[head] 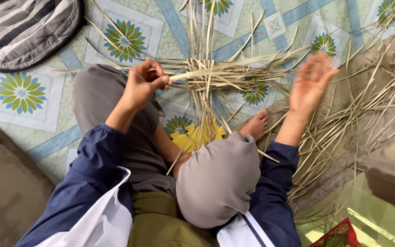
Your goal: A person sits on the floor and weaves dried plant fibers together to create a patterned mat.
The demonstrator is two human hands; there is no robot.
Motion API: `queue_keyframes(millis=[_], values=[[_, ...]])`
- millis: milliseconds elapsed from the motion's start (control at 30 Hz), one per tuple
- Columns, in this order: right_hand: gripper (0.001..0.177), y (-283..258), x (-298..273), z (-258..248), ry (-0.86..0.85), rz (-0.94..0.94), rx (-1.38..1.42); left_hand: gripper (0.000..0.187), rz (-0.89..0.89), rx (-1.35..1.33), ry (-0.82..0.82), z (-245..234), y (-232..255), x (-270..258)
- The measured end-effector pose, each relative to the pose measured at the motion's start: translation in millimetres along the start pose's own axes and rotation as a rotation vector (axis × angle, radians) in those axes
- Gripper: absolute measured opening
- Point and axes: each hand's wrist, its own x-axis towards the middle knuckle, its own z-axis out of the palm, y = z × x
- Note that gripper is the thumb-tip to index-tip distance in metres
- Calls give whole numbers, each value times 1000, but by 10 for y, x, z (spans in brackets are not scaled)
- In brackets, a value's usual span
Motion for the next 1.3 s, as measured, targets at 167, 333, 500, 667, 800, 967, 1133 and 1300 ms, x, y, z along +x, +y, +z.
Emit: queue_keyframes(millis=[167, 333, 500, 667, 800, 967, 1133, 1300], values=[[33, 831, -564, 648, -629, 462, -749, 21, -312, -552, 131, 348, -378, 287], [16, 1242, -636, 885, -617, 424, -912, 14, -283, -392, 31, 524, -432, 392], [5, 1309, -740, 1220, -819, 163, -1148, 47, -50, 155, -179, 460, -281, 549], [6, 1389, -774, 1313, -1151, -269, -1430, 65, -16, 122, -233, 418, -148, 818], [8, 1446, -757, 1358, -1155, -255, -1455, 76, -235, -369, -229, 434, -74, 961], [4, 1542, -622, 1194, -883, -124, -1442, 5, -56, -215, -151, 269, -27, 1032], [8, 1784, -369, 861, -372, 89, -1123, 23, -140, 620, 25, -419, -135, 992], [8, 1969, -408, 679, -330, 178, -1017, 32, -569, 962, -238, -416, 75, 833]])
